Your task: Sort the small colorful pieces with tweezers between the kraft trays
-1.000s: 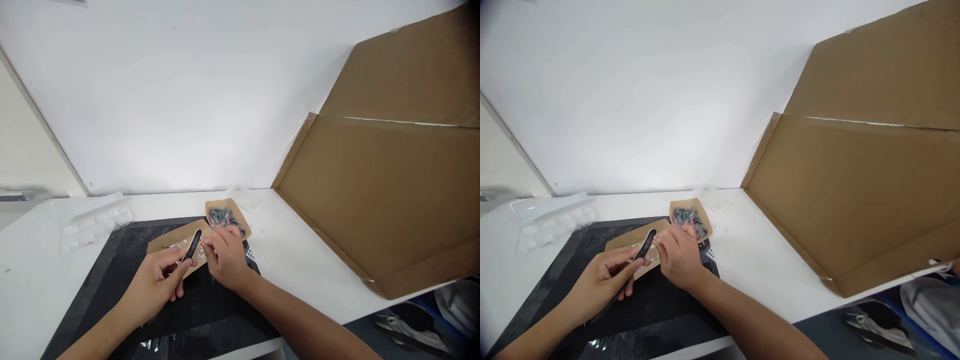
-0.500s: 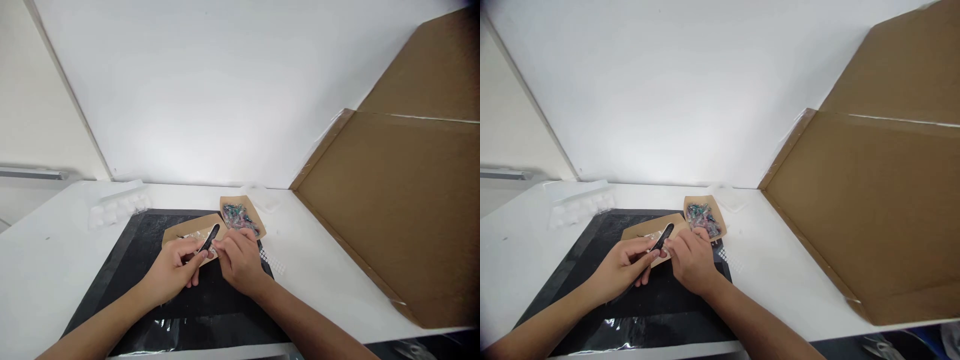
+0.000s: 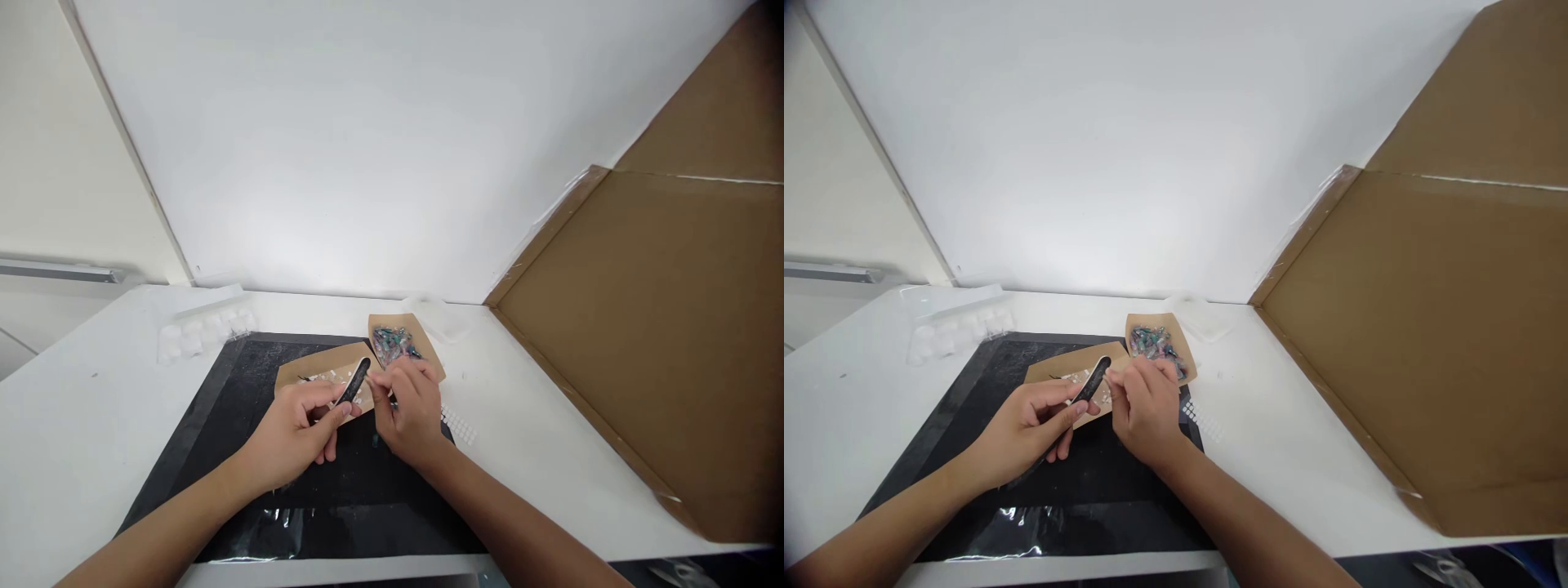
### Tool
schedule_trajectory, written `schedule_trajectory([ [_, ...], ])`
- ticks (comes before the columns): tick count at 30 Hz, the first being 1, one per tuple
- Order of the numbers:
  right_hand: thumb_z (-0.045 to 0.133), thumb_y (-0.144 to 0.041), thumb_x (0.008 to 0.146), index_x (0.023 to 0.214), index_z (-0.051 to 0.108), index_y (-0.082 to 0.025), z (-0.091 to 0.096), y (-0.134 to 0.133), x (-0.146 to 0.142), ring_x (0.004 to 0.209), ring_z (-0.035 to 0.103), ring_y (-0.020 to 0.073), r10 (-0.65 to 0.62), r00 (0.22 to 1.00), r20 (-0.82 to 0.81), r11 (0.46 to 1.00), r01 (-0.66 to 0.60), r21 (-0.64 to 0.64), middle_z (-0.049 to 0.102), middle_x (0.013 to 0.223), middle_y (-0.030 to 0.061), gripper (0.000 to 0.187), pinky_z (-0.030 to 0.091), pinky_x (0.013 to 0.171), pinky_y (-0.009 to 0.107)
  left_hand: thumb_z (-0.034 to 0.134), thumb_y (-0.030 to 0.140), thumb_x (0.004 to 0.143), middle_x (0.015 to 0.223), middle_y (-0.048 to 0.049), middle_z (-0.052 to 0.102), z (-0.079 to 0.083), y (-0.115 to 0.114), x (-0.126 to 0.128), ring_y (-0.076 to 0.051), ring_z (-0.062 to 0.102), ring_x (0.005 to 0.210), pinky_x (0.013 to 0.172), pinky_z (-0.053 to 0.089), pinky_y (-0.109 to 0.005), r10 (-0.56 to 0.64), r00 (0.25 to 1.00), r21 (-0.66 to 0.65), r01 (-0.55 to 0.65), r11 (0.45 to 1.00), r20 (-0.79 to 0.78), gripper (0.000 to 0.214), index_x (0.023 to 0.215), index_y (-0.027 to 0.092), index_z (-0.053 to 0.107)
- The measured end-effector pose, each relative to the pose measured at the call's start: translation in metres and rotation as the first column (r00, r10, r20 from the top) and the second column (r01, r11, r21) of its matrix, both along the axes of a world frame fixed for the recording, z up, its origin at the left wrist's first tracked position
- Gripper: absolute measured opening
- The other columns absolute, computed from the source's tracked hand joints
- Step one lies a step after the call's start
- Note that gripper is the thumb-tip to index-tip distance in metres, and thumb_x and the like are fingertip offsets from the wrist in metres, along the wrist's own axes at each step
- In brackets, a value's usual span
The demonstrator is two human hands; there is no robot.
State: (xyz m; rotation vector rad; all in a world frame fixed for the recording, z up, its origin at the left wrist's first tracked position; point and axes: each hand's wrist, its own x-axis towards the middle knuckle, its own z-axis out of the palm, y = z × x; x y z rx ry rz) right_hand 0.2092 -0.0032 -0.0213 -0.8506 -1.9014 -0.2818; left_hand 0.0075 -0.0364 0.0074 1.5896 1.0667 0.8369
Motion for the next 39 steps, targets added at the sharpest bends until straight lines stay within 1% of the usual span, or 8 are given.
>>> schedule_trajectory([
  [5, 0.058, -0.011, 0.097, 0.09, 0.057, -0.021, 0.0, 0.001, -0.001, 0.066, 0.054, 0.0156, 0.098, 0.993, 0.071, 0.995, -0.096, -0.031, 0.058, 0.071, -0.0014, 0.012, 0.034, 0.074, 0.037, 0.058, 0.043, 0.1, 0.053, 0.0016, 0.058, 0.002, 0.001, 0.001, -0.011, 0.054, 0.041, 0.041, 0.044, -0.019, -0.003, 1.0, -0.013, 0.003, 1.0, -0.003, 0.035, 0.106, 0.014, 0.077],
  [10, 0.059, -0.012, 0.097, 0.089, 0.057, -0.021, 0.002, 0.002, 0.0, 0.067, 0.053, 0.0157, 0.04, 0.999, 0.022, 0.999, -0.04, -0.015, 0.054, 0.067, -0.0032, 0.012, 0.034, 0.075, 0.037, 0.06, 0.046, 0.098, 0.054, 0.0006, 0.06, 0.004, 0.001, 0.001, -0.011, 0.056, 0.043, 0.042, 0.046, -0.02, 0.002, 0.999, -0.037, -0.001, 0.999, 0.032, 0.038, 0.106, 0.012, 0.077],
  [15, 0.055, -0.014, 0.099, 0.09, 0.057, -0.021, 0.004, 0.001, 0.001, 0.068, 0.052, 0.0152, 0.149, 0.984, 0.098, 0.986, -0.141, -0.084, 0.057, 0.072, -0.0017, 0.012, 0.034, 0.075, 0.036, 0.059, 0.048, 0.098, 0.058, -0.0002, 0.062, 0.002, 0.002, 0.001, -0.012, 0.057, 0.044, 0.041, 0.046, -0.02, -0.034, 0.999, -0.052, 0.036, 0.998, 0.038, 0.04, 0.109, 0.012, 0.075],
  [19, 0.056, -0.015, 0.099, 0.085, 0.056, -0.021, 0.005, 0.003, 0.0, 0.066, 0.048, 0.0153, 0.073, 0.995, 0.065, 0.996, -0.069, -0.053, 0.053, 0.069, -0.0021, 0.015, 0.033, 0.074, 0.036, 0.058, 0.044, 0.1, 0.062, -0.0012, 0.065, -0.001, 0.004, 0.0, -0.01, 0.055, 0.044, 0.042, 0.045, -0.019, -0.02, 0.999, -0.017, 0.021, 1.0, 0.046, 0.036, 0.104, 0.013, 0.075],
  [24, 0.056, -0.014, 0.099, 0.092, 0.06, -0.021, 0.004, 0.006, 0.004, 0.069, 0.053, 0.015, 0.165, 0.979, 0.119, 0.985, -0.159, -0.063, 0.057, 0.073, -0.0017, 0.01, 0.035, 0.076, 0.036, 0.061, 0.047, 0.098, 0.061, -0.0001, 0.062, 0.0, 0.003, 0.002, -0.01, 0.056, 0.043, 0.041, 0.045, -0.019, -0.024, 0.999, -0.043, 0.026, 0.999, 0.039, 0.038, 0.104, 0.013, 0.076],
  [29, 0.059, -0.012, 0.098, 0.089, 0.058, -0.021, 0.008, 0.008, 0.006, 0.067, 0.05, 0.0144, 0.098, 0.994, 0.044, 0.994, -0.096, -0.046, 0.056, 0.07, -0.0029, 0.012, 0.034, 0.077, 0.037, 0.064, 0.048, 0.095, 0.06, 0.0004, 0.061, 0.002, 0.001, 0.004, -0.01, 0.055, 0.043, 0.041, 0.047, -0.02, 0.006, 0.997, -0.083, 0.0, 0.997, 0.081, 0.039, 0.1, 0.012, 0.077],
  [33, 0.058, -0.014, 0.099, 0.089, 0.058, -0.021, 0.01, 0.004, 0.005, 0.07, 0.052, 0.0148, 0.177, 0.978, 0.113, 0.98, -0.164, -0.109, 0.058, 0.074, -0.0014, 0.012, 0.034, 0.077, 0.037, 0.06, 0.045, 0.098, 0.061, -0.0004, 0.063, 0.0, 0.0, 0.002, -0.01, 0.055, 0.043, 0.041, 0.046, -0.019, -0.013, 0.998, -0.067, 0.017, 0.998, 0.06, 0.038, 0.107, 0.012, 0.076],
  [39, 0.057, -0.014, 0.1, 0.092, 0.058, -0.02, 0.012, 0.008, 0.007, 0.07, 0.053, 0.015, 0.126, 0.99, 0.068, 0.989, -0.12, -0.084, 0.058, 0.071, -0.0024, 0.01, 0.033, 0.077, 0.036, 0.057, 0.044, 0.101, 0.052, 0.0018, 0.061, -0.003, 0.001, 0.001, -0.011, 0.054, 0.043, 0.043, 0.045, -0.018, -0.007, 1.0, -0.029, 0.008, 1.0, 0.02, 0.038, 0.117, 0.014, 0.074],
])
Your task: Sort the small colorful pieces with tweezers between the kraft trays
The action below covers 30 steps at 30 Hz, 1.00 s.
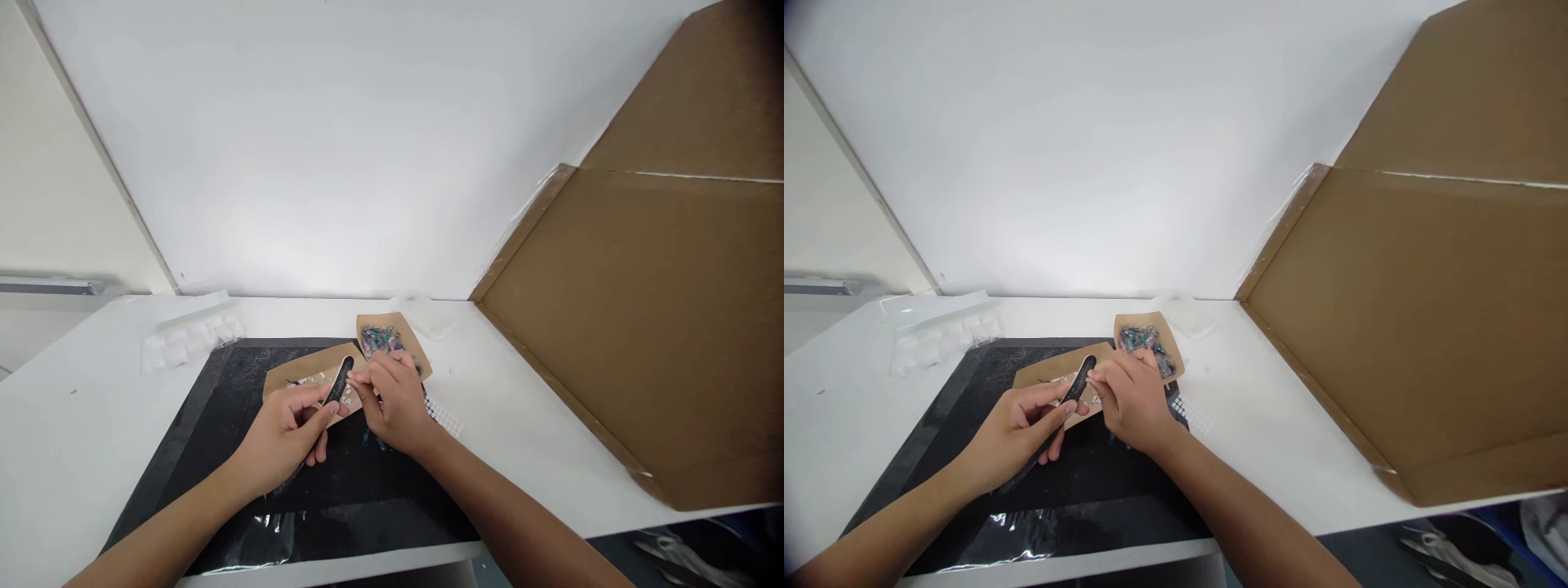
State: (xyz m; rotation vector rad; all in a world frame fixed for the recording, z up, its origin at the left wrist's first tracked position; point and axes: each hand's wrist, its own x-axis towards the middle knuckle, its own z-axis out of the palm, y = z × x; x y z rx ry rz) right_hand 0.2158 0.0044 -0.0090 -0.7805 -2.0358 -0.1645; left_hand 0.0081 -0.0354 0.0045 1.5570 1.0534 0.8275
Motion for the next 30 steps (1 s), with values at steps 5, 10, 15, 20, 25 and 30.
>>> schedule_trajectory([
  [5, 0.057, -0.017, 0.101, 0.09, 0.058, -0.019, 0.0013, 0.0002, 0.0029, 0.071, 0.053, 0.0147, 0.082, 0.995, 0.059, 0.995, -0.079, -0.06, 0.059, 0.076, -0.0006, 0.011, 0.035, 0.078, 0.036, 0.058, 0.046, 0.1, 0.051, 0.0023, 0.06, -0.0007, 0.0022, 0.0006, -0.011, 0.054, 0.042, 0.042, 0.045, -0.018, -0.01, 0.999, 0.004, 0.01, 1.0, -0.035, 0.04, 0.117, 0.013, 0.074],
  [10, 0.056, -0.014, 0.1, 0.093, 0.059, -0.019, 0.0002, -0.0006, 0.0012, 0.072, 0.052, 0.0158, -0.014, 1.0, 0.014, 1.0, 0.014, 0.003, 0.058, 0.073, -0.0011, 0.009, 0.033, 0.078, 0.037, 0.057, 0.046, 0.101, 0.053, 0.0027, 0.06, -0.0025, 0.0012, -0.0016, -0.011, 0.054, 0.043, 0.044, 0.047, -0.02, 0.011, 0.999, 0.057, -0.009, 0.998, -0.048, 0.04, 0.118, 0.014, 0.073],
  [15, 0.056, -0.017, 0.1, 0.089, 0.058, -0.019, -0.0033, -0.0012, -0.0005, 0.071, 0.053, 0.0157, 0.035, 0.998, 0.043, 0.999, -0.034, -0.024, 0.057, 0.075, -0.0001, 0.012, 0.034, 0.077, 0.036, 0.056, 0.044, 0.101, 0.054, 0.0026, 0.06, -0.0049, 0.0018, -0.002, -0.012, 0.055, 0.044, 0.043, 0.046, -0.02, -0.004, 0.998, 0.076, 0.009, 0.997, -0.062, 0.036, 0.116, 0.016, 0.074],
  [20, 0.055, -0.015, 0.101, 0.092, 0.058, -0.02, -0.0031, 0.0002, -0.0006, 0.072, 0.054, 0.0156, 0.025, 1.0, 0.011, 1.0, -0.025, -0.019, 0.059, 0.074, -0.0007, 0.01, 0.034, 0.079, 0.036, 0.056, 0.045, 0.101, 0.052, 0.0026, 0.06, -0.0037, 0.0039, -0.0022, -0.012, 0.055, 0.043, 0.045, 0.047, -0.02, 0.024, 0.997, 0.075, -0.019, 0.997, -0.069, 0.038, 0.117, 0.016, 0.074],
  [25, 0.059, -0.016, 0.099, 0.09, 0.058, -0.02, -0.0042, -0.0011, -0.0017, 0.071, 0.054, 0.0154, 0.057, 0.998, -0.004, 0.998, -0.057, 0.004, 0.06, 0.075, -0.0005, 0.01, 0.034, 0.077, 0.037, 0.055, 0.046, 0.102, 0.054, 0.0015, 0.062, -0.0042, 0.002, -0.0035, -0.013, 0.057, 0.045, 0.045, 0.048, -0.021, 0.003, 0.995, 0.104, 0.007, 0.995, -0.096, 0.04, 0.12, 0.016, 0.073],
  [30, 0.061, -0.017, 0.098, 0.096, 0.061, -0.023, -0.0032, 0.0057, 0.0054, 0.076, 0.058, 0.0163, 0.048, 0.982, -0.181, 0.995, -0.064, -0.082, 0.062, 0.076, -0.0019, 0.007, 0.038, 0.082, 0.038, 0.059, 0.05, 0.099, 0.053, 0.001, 0.062, -0.0002, -0.0013, -0.0021, -0.013, 0.055, 0.043, 0.045, 0.048, -0.021, 0.061, 0.997, 0.094, -0.056, 0.994, -0.045, 0.043, 0.118, 0.013, 0.073],
])
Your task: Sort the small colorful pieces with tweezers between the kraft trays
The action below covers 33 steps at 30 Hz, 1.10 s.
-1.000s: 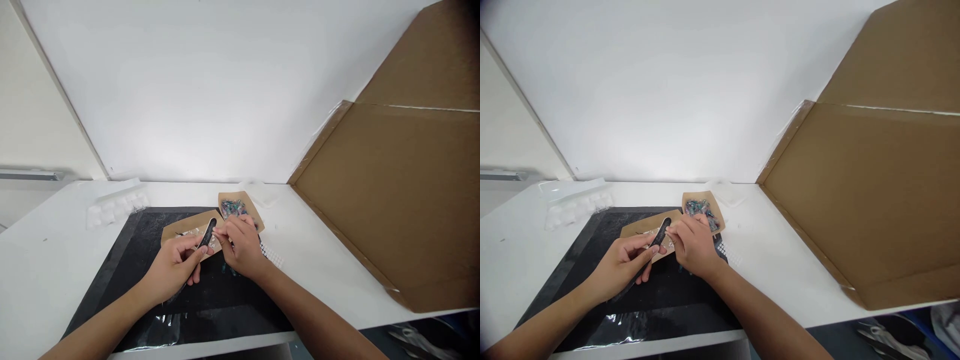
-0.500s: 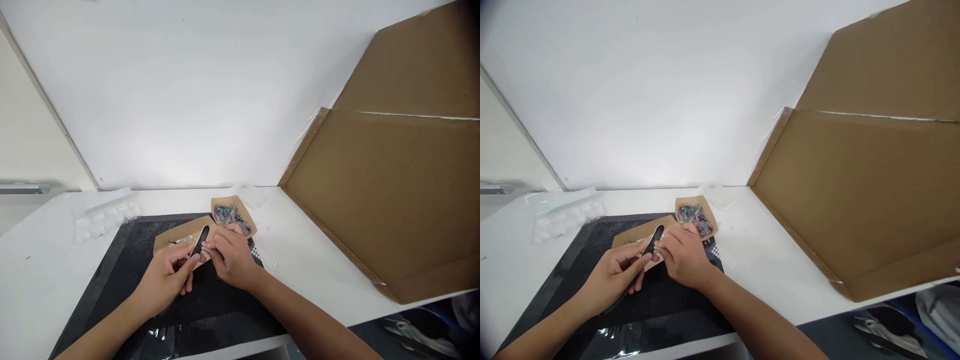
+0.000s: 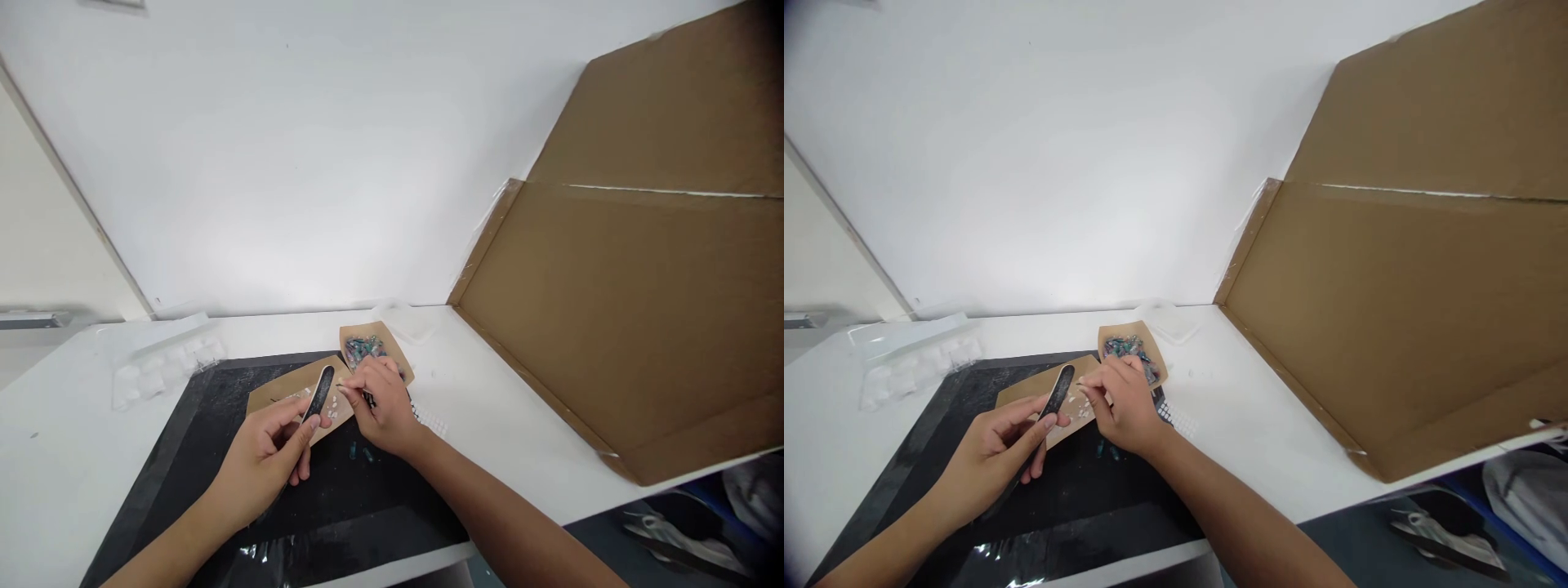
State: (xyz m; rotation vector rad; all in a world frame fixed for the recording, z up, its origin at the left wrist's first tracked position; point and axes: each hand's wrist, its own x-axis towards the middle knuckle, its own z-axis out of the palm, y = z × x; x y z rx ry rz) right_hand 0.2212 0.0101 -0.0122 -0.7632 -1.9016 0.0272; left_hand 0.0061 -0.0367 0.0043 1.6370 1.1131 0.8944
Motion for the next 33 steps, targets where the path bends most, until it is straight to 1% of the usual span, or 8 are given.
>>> schedule_trajectory([
  [3, 0.061, -0.028, 0.1, 0.093, 0.061, -0.024, 0.004, 0.008, 0.012, 0.082, 0.061, 0.0179, -0.063, 0.959, -0.275, 0.981, 0.009, -0.195, 0.063, 0.085, 0.0008, 0.008, 0.043, 0.081, 0.037, 0.062, 0.051, 0.097, 0.052, 0.0017, 0.062, 0.002, 0.004, -0.002, -0.013, 0.056, 0.045, 0.047, 0.05, -0.022, 0.073, 0.994, -0.023, -0.071, 0.997, 0.083, 0.046, 0.121, 0.013, 0.072],
  [6, 0.061, -0.042, 0.1, 0.094, 0.06, -0.023, 0.008, 0.022, 0.032, 0.084, 0.06, 0.0187, -0.198, 0.808, -0.555, 0.938, -0.007, -0.345, 0.063, 0.089, 0.0023, 0.02, 0.047, 0.079, 0.034, 0.065, 0.053, 0.095, 0.055, 0.002, 0.061, 0.003, 0.011, -0.008, -0.013, 0.056, 0.05, 0.049, 0.049, -0.021, 0.187, 0.966, -0.048, -0.182, 0.982, 0.179, 0.05, 0.125, 0.013, 0.07],
  [8, 0.063, -0.049, 0.098, 0.093, 0.06, -0.022, 0.007, 0.032, 0.044, 0.083, 0.059, 0.0184, -0.277, 0.71, -0.647, 0.929, 0.025, -0.37, 0.061, 0.086, 0.0013, 0.028, 0.048, 0.081, 0.034, 0.068, 0.052, 0.093, 0.056, 0.0022, 0.062, 0.002, 0.015, -0.012, -0.013, 0.054, 0.051, 0.049, 0.048, -0.021, 0.239, 0.948, -0.068, -0.229, 0.971, 0.213, 0.051, 0.126, 0.013, 0.07],
  [11, 0.064, -0.054, 0.096, 0.093, 0.059, -0.022, 0.001, 0.041, 0.051, 0.083, 0.059, 0.0177, -0.277, 0.695, -0.663, 0.916, -0.019, -0.402, 0.061, 0.086, 0.0007, 0.032, 0.049, 0.081, 0.033, 0.07, 0.053, 0.091, 0.056, 0.0021, 0.061, 0.0, 0.017, -0.012, -0.013, 0.053, 0.051, 0.049, 0.048, -0.021, 0.245, 0.942, -0.082, -0.232, 0.969, 0.229, 0.053, 0.125, 0.012, 0.07],
  [18, 0.068, -0.044, 0.095, 0.094, 0.065, -0.023, -0.004, 0.023, 0.024, 0.081, 0.061, 0.0184, -0.145, 0.832, -0.536, 0.907, -0.105, -0.408, 0.066, 0.088, 0.0023, 0.021, 0.05, 0.076, 0.033, 0.068, 0.054, 0.092, 0.055, 0.0018, 0.061, -0.007, 0.013, -0.005, -0.014, 0.054, 0.048, 0.047, 0.049, -0.022, 0.144, 0.978, -0.078, -0.133, 0.988, 0.15, 0.055, 0.128, 0.013, 0.07],
  [21, 0.065, -0.032, 0.097, 0.095, 0.065, -0.023, -0.001, 0.01, 0.014, 0.081, 0.062, 0.0178, 0.034, 0.954, -0.297, 0.954, -0.12, -0.276, 0.065, 0.087, 0.0017, 0.009, 0.049, 0.078, 0.034, 0.066, 0.054, 0.093, 0.055, 0.0017, 0.061, -0.008, 0.012, -0.004, -0.014, 0.055, 0.047, 0.046, 0.049, -0.022, 0.114, 0.989, -0.061, -0.109, 0.992, 0.098, 0.053, 0.126, 0.013, 0.071],
  [24, 0.065, -0.025, 0.097, 0.096, 0.064, -0.023, 0.0, 0.002, 0.005, 0.078, 0.063, 0.0163, 0.156, 0.984, -0.089, 0.974, -0.168, -0.153, 0.065, 0.081, -0.0007, 0.003, 0.046, 0.078, 0.034, 0.063, 0.052, 0.096, 0.053, 0.0024, 0.06, -0.009, 0.01, -0.002, -0.013, 0.055, 0.046, 0.046, 0.049, -0.021, 0.066, 0.997, -0.04, -0.065, 0.997, 0.038, 0.049, 0.124, 0.014, 0.072],
  [33, 0.062, -0.022, 0.1, 0.092, 0.062, -0.02, -0.009, -0.004, -0.01, 0.075, 0.06, 0.0151, -0.002, 0.995, 0.103, 1.0, -0.001, 0.029, 0.066, 0.078, -0.0003, 0.008, 0.037, 0.078, 0.036, 0.059, 0.047, 0.099, 0.053, 0.0046, 0.055, -0.01, 0.006, 0.002, -0.013, 0.054, 0.045, 0.045, 0.047, -0.02, -0.023, 0.998, -0.021, 0.022, 1.0, -0.062, 0.043, 0.13, 0.019, 0.068],
])
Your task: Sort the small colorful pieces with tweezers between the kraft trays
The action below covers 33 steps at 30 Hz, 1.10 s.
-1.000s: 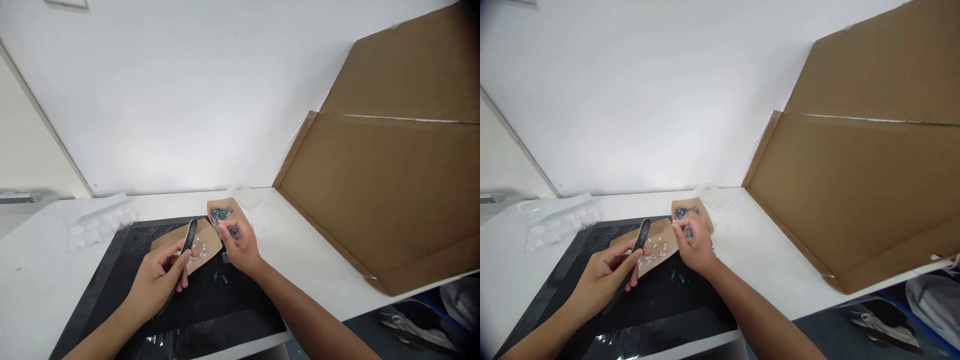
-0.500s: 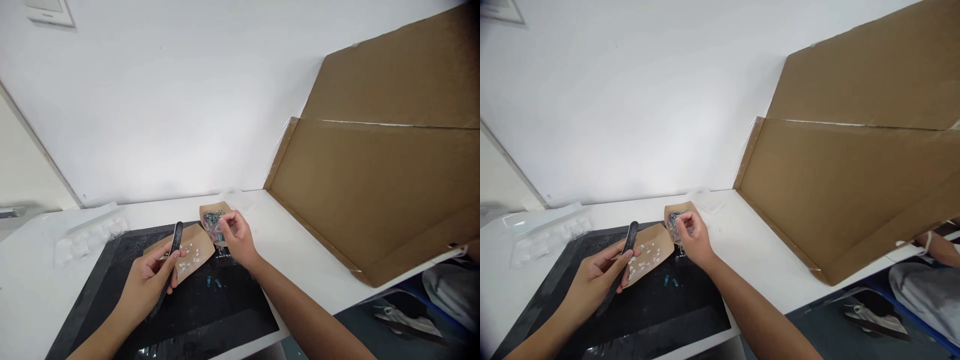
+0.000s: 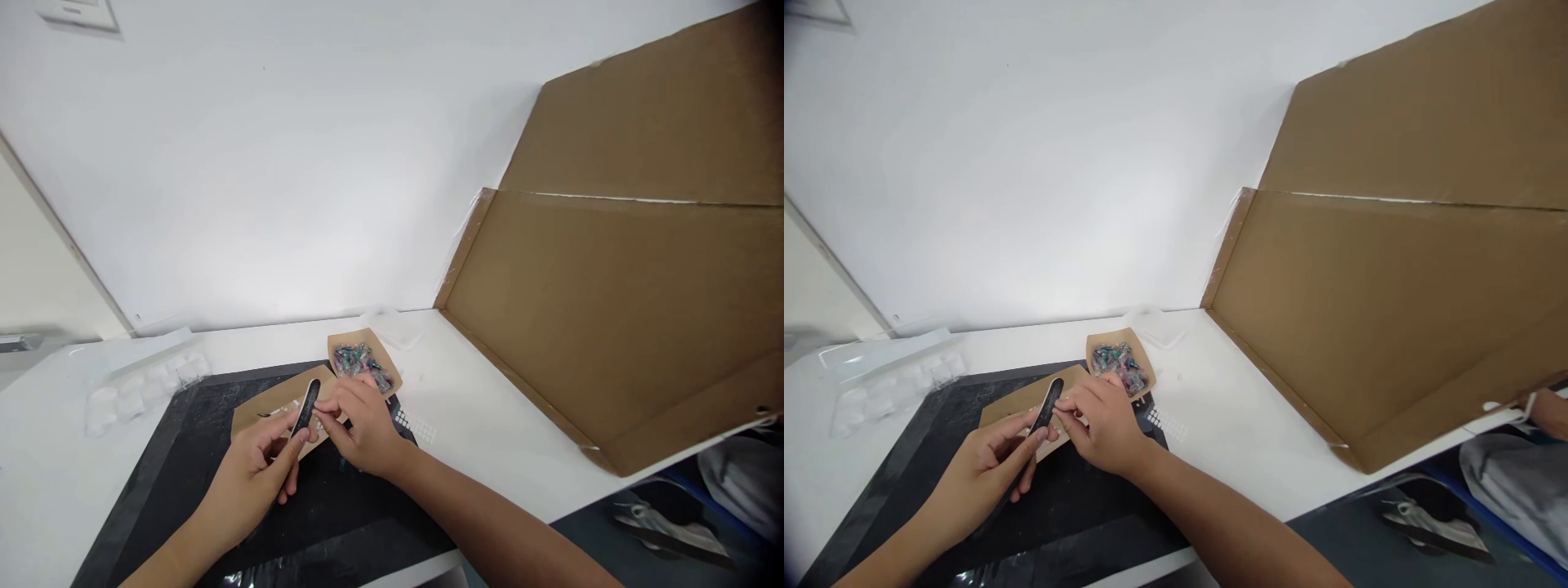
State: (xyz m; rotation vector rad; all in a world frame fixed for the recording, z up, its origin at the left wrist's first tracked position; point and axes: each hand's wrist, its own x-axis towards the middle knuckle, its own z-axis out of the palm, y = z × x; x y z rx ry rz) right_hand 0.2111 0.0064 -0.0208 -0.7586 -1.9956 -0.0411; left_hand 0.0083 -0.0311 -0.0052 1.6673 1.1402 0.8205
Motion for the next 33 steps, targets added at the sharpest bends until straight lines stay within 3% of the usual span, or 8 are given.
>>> schedule_trajectory([
  [3, 0.062, -0.023, 0.1, 0.089, 0.061, -0.02, 0.0, -0.002, 0.0, 0.074, 0.059, 0.0158, 0.022, 0.998, 0.065, 1.0, -0.023, 0.016, 0.066, 0.078, 0.0005, 0.011, 0.036, 0.078, 0.036, 0.061, 0.045, 0.098, 0.053, 0.0049, 0.055, 0.001, -0.001, -0.001, -0.013, 0.053, 0.045, 0.045, 0.047, -0.02, 0.002, 1.0, 0.002, -0.002, 1.0, -0.011, 0.041, 0.129, 0.019, 0.067],
  [8, 0.059, -0.02, 0.101, 0.094, 0.061, -0.02, 0.002, -0.001, 0.001, 0.075, 0.058, 0.0165, -0.067, 0.998, -0.02, 0.998, 0.068, 0.011, 0.065, 0.077, 0.0005, 0.007, 0.035, 0.078, 0.037, 0.055, 0.05, 0.101, 0.053, 0.0051, 0.054, -0.001, -0.002, -0.001, -0.013, 0.052, 0.044, 0.045, 0.046, -0.02, -0.004, 1.0, -0.012, 0.003, 1.0, -0.011, 0.042, 0.125, 0.018, 0.068],
  [13, 0.057, -0.02, 0.101, 0.092, 0.058, -0.02, 0.003, -0.002, -0.001, 0.078, 0.06, 0.0173, 0.1, 0.989, 0.11, 0.995, -0.098, -0.018, 0.067, 0.082, 0.002, 0.009, 0.037, 0.076, 0.035, 0.054, 0.05, 0.101, 0.052, 0.0052, 0.055, -0.001, 0.0, -0.001, -0.013, 0.051, 0.043, 0.045, 0.045, -0.02, -0.03, 0.998, -0.008, 0.03, 1.0, -0.056, 0.041, 0.123, 0.018, 0.067],
  [19, 0.055, -0.017, 0.101, 0.095, 0.058, -0.019, 0.006, -0.002, 0.0, 0.074, 0.057, 0.0164, -0.056, 0.997, 0.056, 0.998, 0.054, 0.041, 0.064, 0.078, 0.0011, 0.007, 0.035, 0.076, 0.036, 0.049, 0.052, 0.103, 0.053, 0.0042, 0.057, 0.005, -0.002, -0.001, -0.013, 0.052, 0.043, 0.045, 0.045, -0.02, -0.015, 0.998, -0.002, 0.014, 1.0, -0.053, 0.039, 0.111, 0.019, 0.069],
  [24, 0.054, -0.017, 0.1, 0.084, 0.052, -0.021, 0.006, -0.007, -0.003, 0.071, 0.056, 0.0165, -0.046, 0.988, 0.145, 0.997, 0.036, 0.072, 0.062, 0.076, 0.0008, 0.017, 0.033, 0.074, 0.036, 0.05, 0.05, 0.102, 0.052, 0.005, 0.056, 0.007, -0.002, 0.0, -0.012, 0.052, 0.041, 0.045, 0.044, -0.02, -0.024, 0.997, 0.007, 0.025, 1.0, -0.074, 0.038, 0.115, 0.019, 0.069],
  [28, 0.054, -0.015, 0.099, 0.09, 0.055, -0.021, 0.009, -0.006, -0.005, 0.071, 0.055, 0.0167, -0.107, 0.99, 0.093, 0.992, 0.099, 0.08, 0.062, 0.075, -0.0001, 0.011, 0.032, 0.075, 0.037, 0.05, 0.049, 0.102, 0.052, 0.0045, 0.056, 0.006, -0.001, 0.0, -0.013, 0.053, 0.043, 0.045, 0.046, -0.02, 0.007, 0.998, 0.015, -0.006, 1.0, -0.068, 0.035, 0.106, 0.02, 0.07],
  [33, 0.053, -0.016, 0.1, 0.083, 0.051, -0.022, 0.009, -0.007, -0.006, 0.07, 0.053, 0.0164, -0.055, 0.986, 0.159, 0.996, 0.043, 0.081, 0.06, 0.073, 0.0, 0.018, 0.032, 0.074, 0.037, 0.049, 0.049, 0.103, 0.052, 0.0042, 0.056, 0.009, -0.004, 0.001, -0.012, 0.053, 0.042, 0.045, 0.045, -0.02, -0.018, 0.996, 0.035, 0.021, 0.999, -0.09, 0.036, 0.098, 0.02, 0.07],
])
